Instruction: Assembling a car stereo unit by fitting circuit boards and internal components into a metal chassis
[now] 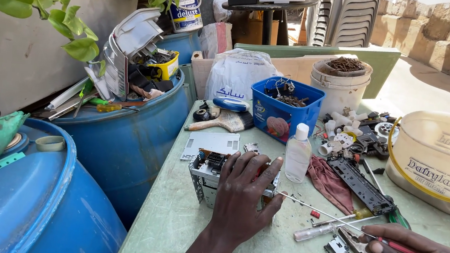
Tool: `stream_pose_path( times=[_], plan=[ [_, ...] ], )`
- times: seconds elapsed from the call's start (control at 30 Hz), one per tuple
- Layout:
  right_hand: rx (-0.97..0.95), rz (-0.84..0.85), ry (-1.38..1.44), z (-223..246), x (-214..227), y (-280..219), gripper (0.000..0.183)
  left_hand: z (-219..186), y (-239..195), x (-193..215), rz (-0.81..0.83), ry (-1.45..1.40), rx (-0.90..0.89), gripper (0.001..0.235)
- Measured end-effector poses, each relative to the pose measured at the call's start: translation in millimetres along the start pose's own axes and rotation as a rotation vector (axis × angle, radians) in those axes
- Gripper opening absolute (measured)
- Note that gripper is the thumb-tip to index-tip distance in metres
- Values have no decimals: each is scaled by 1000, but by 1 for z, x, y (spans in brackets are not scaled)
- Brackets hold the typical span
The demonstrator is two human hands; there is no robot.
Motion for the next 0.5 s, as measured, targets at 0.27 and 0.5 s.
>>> stream_pose_path(
  times=[0.27,0.5],
  plan=[
    [62,86,52,-10,-5,14,30,1,-1,1,-4,0,5,52],
    [28,73,63,-10,-4,13,32,2,-1,-1,-5,3,6,54]
  ],
)
Point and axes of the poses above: each hand's wrist, its own y-axis towards the middle knuckle, its own x-axis out of the back of the hand, z = x × y, the point moved 10 cm from there along y, towards the middle knuckle, and after that the axes turned 14 degrees about -x, right-handed, at the moved point
